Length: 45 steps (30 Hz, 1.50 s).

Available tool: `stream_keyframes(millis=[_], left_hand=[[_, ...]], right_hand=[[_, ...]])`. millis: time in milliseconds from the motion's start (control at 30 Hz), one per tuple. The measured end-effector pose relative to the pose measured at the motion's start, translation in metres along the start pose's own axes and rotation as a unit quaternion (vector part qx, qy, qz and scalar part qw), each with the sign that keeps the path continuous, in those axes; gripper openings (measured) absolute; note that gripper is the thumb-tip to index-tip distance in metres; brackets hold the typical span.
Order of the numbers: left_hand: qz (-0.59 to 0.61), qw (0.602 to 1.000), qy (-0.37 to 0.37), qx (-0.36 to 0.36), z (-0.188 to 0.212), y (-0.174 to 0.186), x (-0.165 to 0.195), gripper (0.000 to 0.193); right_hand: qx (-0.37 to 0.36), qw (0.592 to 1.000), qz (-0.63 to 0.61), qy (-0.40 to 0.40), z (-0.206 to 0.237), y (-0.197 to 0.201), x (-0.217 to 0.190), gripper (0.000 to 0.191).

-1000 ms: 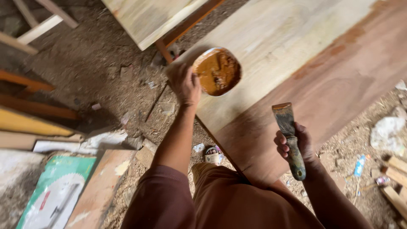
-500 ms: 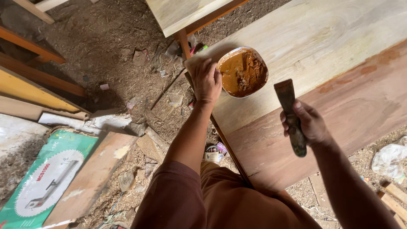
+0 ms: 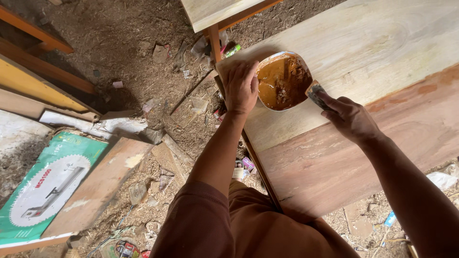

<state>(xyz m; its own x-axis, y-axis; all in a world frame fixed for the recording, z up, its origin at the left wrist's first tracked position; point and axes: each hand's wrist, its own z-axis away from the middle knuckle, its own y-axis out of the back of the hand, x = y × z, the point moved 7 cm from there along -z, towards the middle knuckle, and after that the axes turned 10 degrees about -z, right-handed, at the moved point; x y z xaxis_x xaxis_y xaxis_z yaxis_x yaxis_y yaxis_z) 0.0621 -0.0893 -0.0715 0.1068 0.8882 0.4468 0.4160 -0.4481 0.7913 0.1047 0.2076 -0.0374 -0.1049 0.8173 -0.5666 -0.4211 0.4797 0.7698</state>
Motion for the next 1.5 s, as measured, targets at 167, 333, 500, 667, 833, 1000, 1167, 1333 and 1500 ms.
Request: stream_keyframes(millis=[167,333,500,667,833,1000,1167,1333,1500], left_hand=[[-0.025,1.0,-0.007,-0.009,-0.001,-0.003,-0.002,0.042],[-0.017,1.0,-0.002,-0.014,0.0,-0.006,-0.005,0.043],[-0.02,1.0,0.001,-0.014,0.001,-0.007,-0.007,0.043],[-0.015,1.0,0.002,-0.015,0.0,-0.007,-0.007,0.043],[-0.006,1.0,0.001,-0.013,0.0,-0.004,-0.005,0.043],[0.002,1.0,0.0,-0.013,0.001,-0.003,-0.005,0.044],[-0.004,1.0,-0.006,-0.009,0.0,-0.005,-0.003,0.042],[0.012,1.0,0.001,-0.025,0.004,-0.008,-0.003,0.042],[0.004,1.0,-0.009,-0.007,0.003,-0.003,0.0,0.042]], right_hand=[[-0.02,0.996,0.078,-0.031,-0.003,-0.014,0.01,0.053],[0.014,0.995,0.104,0.001,0.001,-0.014,0.01,0.049],[0.026,0.995,0.091,-0.017,0.005,-0.017,0.01,0.047],[0.048,0.996,0.068,-0.016,0.01,-0.016,0.004,0.05],[0.061,0.997,0.048,-0.018,0.013,-0.013,0.0,0.055],[0.07,0.995,0.049,-0.043,0.018,-0.014,0.0,0.054],[0.109,0.988,0.084,-0.064,0.031,0.002,0.007,0.051],[0.061,0.915,-0.389,-0.082,0.048,0.001,0.028,0.044],[0.05,0.751,-0.653,-0.084,0.049,-0.028,0.033,0.029]])
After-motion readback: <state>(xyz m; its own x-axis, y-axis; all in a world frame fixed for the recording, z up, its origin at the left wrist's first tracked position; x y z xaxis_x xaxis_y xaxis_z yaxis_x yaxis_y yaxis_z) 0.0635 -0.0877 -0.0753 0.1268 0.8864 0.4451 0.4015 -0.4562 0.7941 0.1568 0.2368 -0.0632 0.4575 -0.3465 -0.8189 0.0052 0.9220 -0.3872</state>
